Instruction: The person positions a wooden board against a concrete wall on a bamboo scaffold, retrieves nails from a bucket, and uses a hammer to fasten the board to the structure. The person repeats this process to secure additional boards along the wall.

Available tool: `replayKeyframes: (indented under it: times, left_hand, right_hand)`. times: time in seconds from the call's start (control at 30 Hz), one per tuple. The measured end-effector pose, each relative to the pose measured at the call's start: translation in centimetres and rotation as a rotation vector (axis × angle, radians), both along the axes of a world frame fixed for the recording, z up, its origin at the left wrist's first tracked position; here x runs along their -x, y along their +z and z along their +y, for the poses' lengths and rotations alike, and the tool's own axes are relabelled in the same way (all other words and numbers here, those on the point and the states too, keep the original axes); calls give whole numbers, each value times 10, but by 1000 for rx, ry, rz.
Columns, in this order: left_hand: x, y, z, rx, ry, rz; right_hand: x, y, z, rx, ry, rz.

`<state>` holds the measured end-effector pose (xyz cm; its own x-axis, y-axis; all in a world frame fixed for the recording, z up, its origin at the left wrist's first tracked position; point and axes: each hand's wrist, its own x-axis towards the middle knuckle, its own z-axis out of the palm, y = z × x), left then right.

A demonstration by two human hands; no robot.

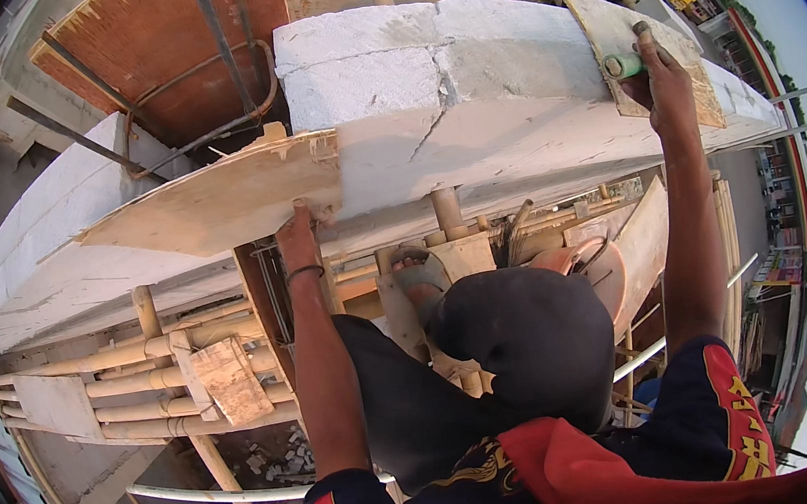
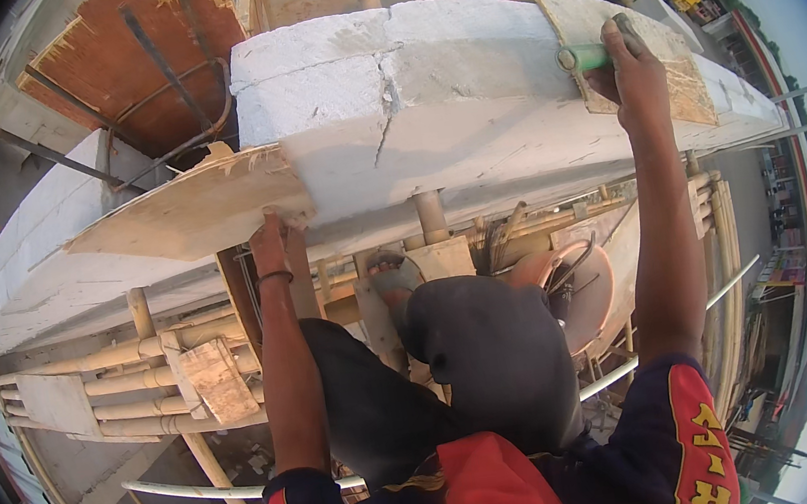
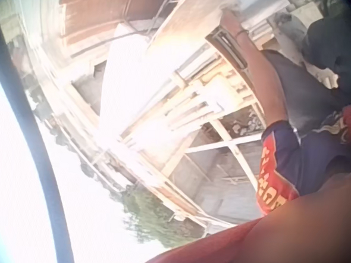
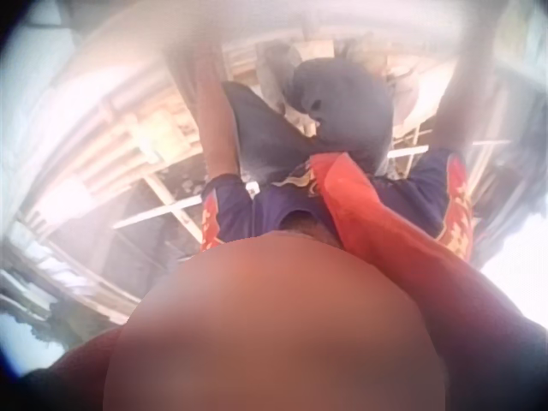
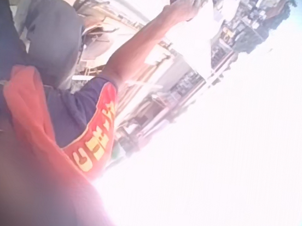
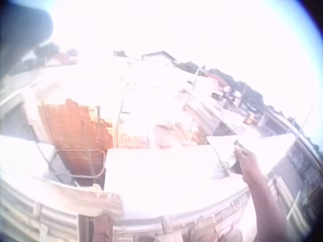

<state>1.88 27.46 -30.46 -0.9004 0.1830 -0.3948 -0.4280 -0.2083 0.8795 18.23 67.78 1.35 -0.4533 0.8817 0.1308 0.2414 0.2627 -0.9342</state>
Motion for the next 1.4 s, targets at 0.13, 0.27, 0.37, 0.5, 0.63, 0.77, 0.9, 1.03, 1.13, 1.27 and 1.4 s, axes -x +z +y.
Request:
replayKeyframes:
  times: [0.13,0.27,0.37,0.5,0.63,0.77,0.9,1.03,1.13,1.27,1.4]
  left_hand:
    - [2,-6,-1,-17,1,-41]
    - [2,-11,2,-156,16,-111]
    - [-1,-8,6,-353,-19,-149]
    - [-7,-1,10,-406,-42,-215]
    - [-10,2,15,-495,17,-210]
    - [-10,3,18,-553,56,-282]
    - [-13,6,16,-421,7,-213]
    - [-13,10,13,-105,-30,-84]
    - [-11,17,11,-403,11,-349]
    - [-16,40,5,-435,-66,-164]
    - [-32,74,-9,-342,-38,35]
  right_hand:
    - [-30,-11,-1,185,26,184]
    - [-41,-13,-27,236,54,325]
    - [-53,-26,-82,46,38,319]
    - [-49,-65,-129,-200,126,353]
    - [-48,-94,-133,54,471,367]
    - [-53,-123,-154,-294,672,6]
    - [-34,-157,-173,-480,978,-283]
    - [-6,-187,-186,-524,1024,-346]
    - [4,-200,-192,-503,935,-344]
    - [3,-205,-196,-446,909,-361]
    - [2,-202,-196,-359,929,-361]
